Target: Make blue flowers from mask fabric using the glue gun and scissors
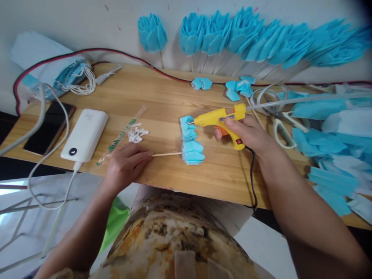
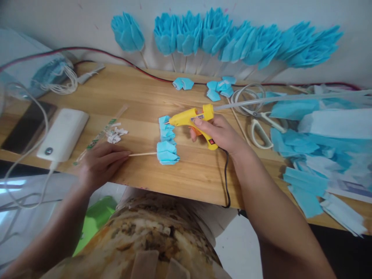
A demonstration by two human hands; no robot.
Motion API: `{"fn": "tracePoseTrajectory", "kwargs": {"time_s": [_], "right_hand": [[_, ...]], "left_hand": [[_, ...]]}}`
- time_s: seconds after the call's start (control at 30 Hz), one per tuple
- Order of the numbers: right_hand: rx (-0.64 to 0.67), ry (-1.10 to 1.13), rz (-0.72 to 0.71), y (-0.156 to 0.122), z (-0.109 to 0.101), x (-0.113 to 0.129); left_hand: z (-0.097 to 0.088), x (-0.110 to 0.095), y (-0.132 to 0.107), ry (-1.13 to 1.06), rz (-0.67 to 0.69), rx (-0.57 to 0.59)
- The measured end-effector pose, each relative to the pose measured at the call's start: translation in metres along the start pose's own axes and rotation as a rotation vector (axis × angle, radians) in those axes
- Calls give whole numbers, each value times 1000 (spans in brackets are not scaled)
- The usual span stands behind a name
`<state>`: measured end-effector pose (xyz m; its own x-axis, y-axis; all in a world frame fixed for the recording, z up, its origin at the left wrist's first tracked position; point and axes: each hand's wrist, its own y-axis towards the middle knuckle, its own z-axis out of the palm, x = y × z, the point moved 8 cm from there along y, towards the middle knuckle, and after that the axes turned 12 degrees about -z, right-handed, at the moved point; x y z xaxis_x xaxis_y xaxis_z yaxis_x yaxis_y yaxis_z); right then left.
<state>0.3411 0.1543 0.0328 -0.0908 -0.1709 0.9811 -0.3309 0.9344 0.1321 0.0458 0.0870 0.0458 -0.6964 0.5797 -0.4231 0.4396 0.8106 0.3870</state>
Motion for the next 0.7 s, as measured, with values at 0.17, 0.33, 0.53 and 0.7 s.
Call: {"fn": "tracePoseTrajectory", "kwargs": {"time_s": [0.17, 0.33, 0.53, 0.7], "right_hand": [[9, -8, 10, 1, 2, 1], [0, -19, -1, 0, 0, -1], [0, -36, -12, -1, -3, -3], [20, -49, 25, -2, -2, -6]], "left_hand": [[-1, -2, 1, -18, 13, 3], [-1, -2, 1, -13, 9, -4], [-2, -3, 1, -7, 24, -9], [-1, -4, 2, 3, 34, 1]]}}
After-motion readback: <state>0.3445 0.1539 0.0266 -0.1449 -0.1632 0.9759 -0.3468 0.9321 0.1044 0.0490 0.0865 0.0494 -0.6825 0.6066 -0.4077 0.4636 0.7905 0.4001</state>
